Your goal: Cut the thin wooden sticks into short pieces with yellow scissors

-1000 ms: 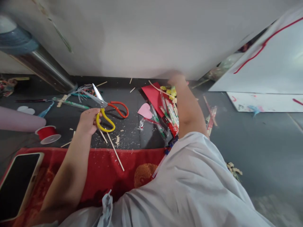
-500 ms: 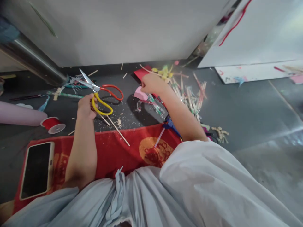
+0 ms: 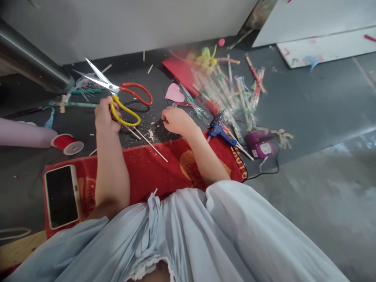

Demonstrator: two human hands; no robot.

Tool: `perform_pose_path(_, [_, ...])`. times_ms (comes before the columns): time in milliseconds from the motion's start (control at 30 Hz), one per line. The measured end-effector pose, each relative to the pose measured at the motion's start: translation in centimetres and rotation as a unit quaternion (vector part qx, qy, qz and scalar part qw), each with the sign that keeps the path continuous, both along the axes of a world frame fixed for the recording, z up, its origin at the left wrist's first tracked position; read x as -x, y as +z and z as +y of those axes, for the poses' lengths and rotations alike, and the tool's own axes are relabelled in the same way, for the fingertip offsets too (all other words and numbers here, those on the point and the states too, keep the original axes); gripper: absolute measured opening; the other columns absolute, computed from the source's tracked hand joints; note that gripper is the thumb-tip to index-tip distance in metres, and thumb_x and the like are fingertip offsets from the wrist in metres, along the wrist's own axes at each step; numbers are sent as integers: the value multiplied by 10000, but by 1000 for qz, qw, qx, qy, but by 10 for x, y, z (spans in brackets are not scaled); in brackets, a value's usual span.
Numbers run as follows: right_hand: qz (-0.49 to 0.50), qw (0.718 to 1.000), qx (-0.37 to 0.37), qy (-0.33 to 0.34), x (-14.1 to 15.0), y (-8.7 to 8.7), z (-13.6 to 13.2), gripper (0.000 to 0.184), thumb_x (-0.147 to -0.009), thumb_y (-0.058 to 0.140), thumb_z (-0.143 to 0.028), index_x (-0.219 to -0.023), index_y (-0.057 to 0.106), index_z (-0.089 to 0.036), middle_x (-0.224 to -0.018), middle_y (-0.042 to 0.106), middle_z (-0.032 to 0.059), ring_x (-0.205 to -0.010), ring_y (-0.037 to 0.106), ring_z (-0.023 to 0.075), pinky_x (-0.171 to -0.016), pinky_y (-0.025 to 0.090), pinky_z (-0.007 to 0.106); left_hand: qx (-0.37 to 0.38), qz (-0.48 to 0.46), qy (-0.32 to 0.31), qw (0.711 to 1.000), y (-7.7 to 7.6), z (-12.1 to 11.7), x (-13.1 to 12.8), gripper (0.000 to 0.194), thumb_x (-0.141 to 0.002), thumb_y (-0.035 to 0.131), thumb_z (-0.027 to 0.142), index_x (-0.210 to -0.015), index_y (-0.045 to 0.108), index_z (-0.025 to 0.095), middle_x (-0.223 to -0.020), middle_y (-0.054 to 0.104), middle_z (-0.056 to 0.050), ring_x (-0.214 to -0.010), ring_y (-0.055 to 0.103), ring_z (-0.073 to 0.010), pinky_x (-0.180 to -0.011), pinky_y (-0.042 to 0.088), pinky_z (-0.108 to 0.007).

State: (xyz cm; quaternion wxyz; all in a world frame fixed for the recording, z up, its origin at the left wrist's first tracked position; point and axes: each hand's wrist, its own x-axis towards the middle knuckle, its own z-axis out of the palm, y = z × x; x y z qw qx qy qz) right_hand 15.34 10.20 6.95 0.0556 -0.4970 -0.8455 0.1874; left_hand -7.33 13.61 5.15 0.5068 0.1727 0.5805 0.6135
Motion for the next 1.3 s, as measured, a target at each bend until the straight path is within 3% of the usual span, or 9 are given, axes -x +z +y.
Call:
perform_pose_path(167, [8,999,19,-37,-5,-3,-10,215,-811,489,-117,-933,665,-133,-935,649,96,-866,569,196,-800,405,309,0,3,8,1000,9,-3,-5,253,-857,482,162,-605,507,156,-476,466,65,-346,270,-5,-353,207,-155])
perform_pose_path(467, [13,1000,7,-26,16,-11,-19,220,-884,447,-121,-948,657,-134,-997,620,103,-897,564,187,-812,410,302,3,14,11,1000,7,-2,-4,270,-899,456,171,-633,495,161,-482,457,70,-360,270,-15,-372,183,-182])
perform_pose_path(867, [-18,999,-20,-19,21,-21,-16,279,-941,377,-151,-936,656,-130,-1033,610,127,-943,561,210,-801,404,317,3,32,-4,999,7,-5,-5,286,-905,456,165,-622,499,162,-511,459,56,-392,267,-27,-410,180,-221])
perform_pose_path(1100, [-29,999,-30,1,24,-20,-15,260,-925,370,-120,-964,626,-100,-1042,607,144,-983,553,230,-834,403,328,-13,30,-7,999,5,-4,-4,287,-902,442,145,-622,501,158,-502,456,53,-379,267,-28,-412,157,-221])
perform_pose_path(1300, [2,998,-27,64,36,-17,-12,229,-940,393,-146,-957,621,-127,-1016,601,113,-974,546,216,-891,393,334,-15,36,-2,999,3,-4,-2,297,-903,442,149,-611,492,165,-501,474,52,-395,263,-31,-407,181,-213])
